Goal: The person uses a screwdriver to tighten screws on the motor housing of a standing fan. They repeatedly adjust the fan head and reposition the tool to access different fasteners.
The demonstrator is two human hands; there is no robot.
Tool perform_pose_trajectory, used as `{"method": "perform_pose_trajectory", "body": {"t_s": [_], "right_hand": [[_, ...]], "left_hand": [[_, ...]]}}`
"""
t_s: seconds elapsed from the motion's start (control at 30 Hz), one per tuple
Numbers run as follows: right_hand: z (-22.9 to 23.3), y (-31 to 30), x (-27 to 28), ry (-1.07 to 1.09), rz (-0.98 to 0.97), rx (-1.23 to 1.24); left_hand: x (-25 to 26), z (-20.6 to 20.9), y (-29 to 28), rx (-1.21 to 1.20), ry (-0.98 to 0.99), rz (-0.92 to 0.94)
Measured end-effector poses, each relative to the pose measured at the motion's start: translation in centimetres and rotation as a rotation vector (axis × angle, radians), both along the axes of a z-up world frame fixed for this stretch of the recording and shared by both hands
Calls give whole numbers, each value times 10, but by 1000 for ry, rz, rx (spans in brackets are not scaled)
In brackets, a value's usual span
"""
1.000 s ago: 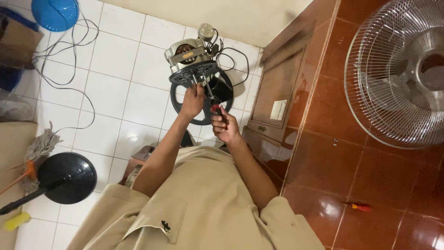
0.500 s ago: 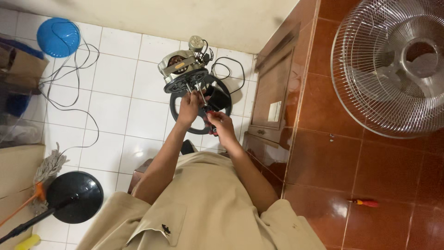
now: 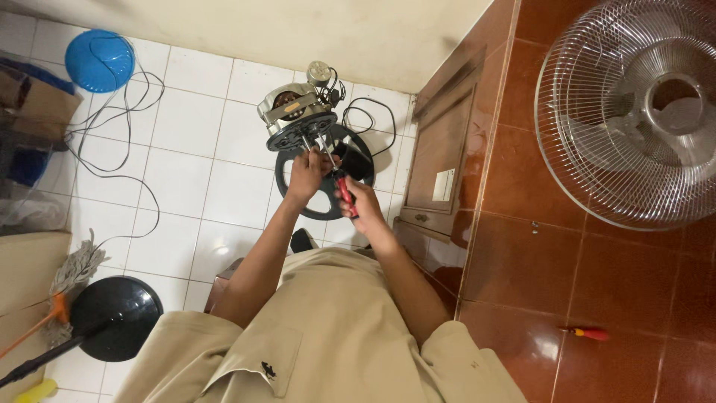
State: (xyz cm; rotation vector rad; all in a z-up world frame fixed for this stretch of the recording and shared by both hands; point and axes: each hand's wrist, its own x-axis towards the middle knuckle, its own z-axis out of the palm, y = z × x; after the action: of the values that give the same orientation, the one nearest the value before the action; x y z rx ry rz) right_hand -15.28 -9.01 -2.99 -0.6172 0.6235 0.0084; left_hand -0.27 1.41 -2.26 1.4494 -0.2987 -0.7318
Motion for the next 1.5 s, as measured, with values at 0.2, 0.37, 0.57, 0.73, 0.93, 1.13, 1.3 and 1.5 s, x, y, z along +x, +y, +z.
{"method": "perform_pose_trajectory", "body": {"t_s": [0.2, 0.37, 0.57, 0.73, 0.93, 1.13, 1.3, 1.5], "right_hand": [[-5, -30, -4, -182, 89, 782], [14, -19, -3, 24, -52, 618], [42, -9, -6, 68, -99, 345], [59, 7, -10, 232, -116, -210], [75, 32, -24, 155, -91, -1792], [53, 25, -21, 132, -132, -1735], [22, -11, -9, -42, -41, 246], [22, -35, -13, -56, -14, 550]], "left_hand": [[-2, 7, -4, -116, 186, 26], [-3, 18, -7, -130, 223, -13], [-3, 27, -3, -89, 234, -43], [-1, 26, -7, -115, 267, -32], [-3, 21, -9, -116, 255, -31], [-6, 14, -10, 86, 155, 37], [-1, 11, -7, 142, 7, 65], [-1, 6, -5, 109, -111, 58]]}}
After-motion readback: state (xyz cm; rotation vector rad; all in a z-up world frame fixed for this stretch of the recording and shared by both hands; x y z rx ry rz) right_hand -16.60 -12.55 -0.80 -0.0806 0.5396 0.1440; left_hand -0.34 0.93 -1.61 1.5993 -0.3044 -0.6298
